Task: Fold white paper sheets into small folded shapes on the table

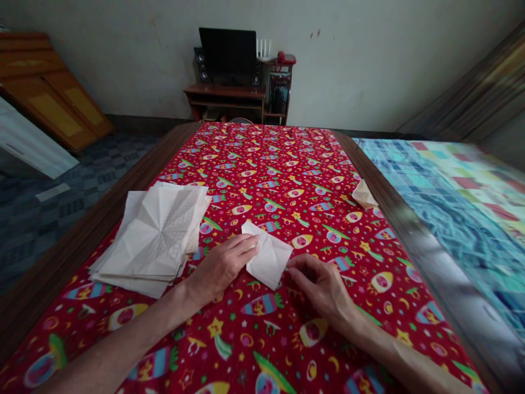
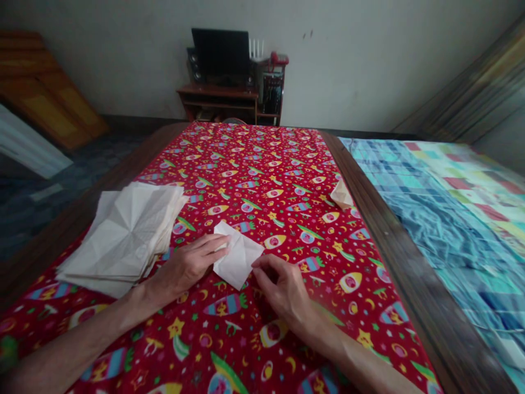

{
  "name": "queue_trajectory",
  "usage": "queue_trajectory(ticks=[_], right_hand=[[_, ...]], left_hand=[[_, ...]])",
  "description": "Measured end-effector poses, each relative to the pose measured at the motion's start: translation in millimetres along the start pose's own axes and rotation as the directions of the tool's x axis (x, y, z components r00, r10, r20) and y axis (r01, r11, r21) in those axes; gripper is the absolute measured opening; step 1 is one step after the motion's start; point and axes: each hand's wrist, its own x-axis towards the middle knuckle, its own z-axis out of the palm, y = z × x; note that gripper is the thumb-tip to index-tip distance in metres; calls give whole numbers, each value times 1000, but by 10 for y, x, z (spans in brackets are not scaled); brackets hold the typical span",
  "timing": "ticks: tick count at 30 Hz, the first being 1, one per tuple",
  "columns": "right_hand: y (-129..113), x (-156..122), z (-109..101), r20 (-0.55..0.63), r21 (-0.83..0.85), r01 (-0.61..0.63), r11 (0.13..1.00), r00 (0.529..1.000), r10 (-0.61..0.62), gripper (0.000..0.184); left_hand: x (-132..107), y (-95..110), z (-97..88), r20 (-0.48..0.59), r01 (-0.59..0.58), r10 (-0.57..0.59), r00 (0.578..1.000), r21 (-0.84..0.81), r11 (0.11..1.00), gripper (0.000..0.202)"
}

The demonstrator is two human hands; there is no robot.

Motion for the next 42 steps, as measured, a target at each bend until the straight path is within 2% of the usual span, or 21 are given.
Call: queue_trajectory(ticks=[3,6,9,12,15,18,23,29,31,33,37,39,42], right_hand=[[-115,-32,-20,78,-201,242,949,970,-230,15],[-200,-20,16,286,-399,507,764,861,-422,26],[-205,-3,108,419,-523,635,568,772,-478,35],[-150,3,177,415,-595,662,455,738,-531,27],[-97,10,184,403,-613,682,400,704,-585,24],[-54,34,157,424,-583,719,378,666,-613,27],[40,115,101,439,-553,733,397,661,-608,25],[-103,98,31,393,-529,784,325,566,-725,29],[-175,39,26,402,-520,784,338,574,-713,30],[-199,-25,35,409,-520,769,372,606,-682,31],[-115,-82,52,438,-494,754,433,646,-625,28],[-68,-51,47,427,-455,731,508,680,-596,24],[-52,48,36,366,-348,654,671,754,-545,21]], left_hand=[[-144,-75,53,40,34,-28,999,-154,987,34],[-242,-81,76,42,40,-33,999,-192,981,43],[-305,-5,56,48,62,-56,997,-147,987,51],[-349,108,11,60,96,-91,994,-86,992,51],[-365,188,-24,77,139,-135,988,-44,989,49],[-358,204,-28,84,144,-142,986,-28,989,48],[-339,168,11,60,144,-142,988,-33,989,48],[-139,122,83,22,86,-84,996,-149,985,42],[-36,105,109,11,53,-52,999,-190,980,39],[38,98,128,4,32,-32,999,-209,977,37],[25,136,126,-7,46,-49,999,-196,979,37],[-43,178,105,-11,82,-86,996,-184,979,38],[-136,255,56,-22,133,-140,990,-198,971,40]])
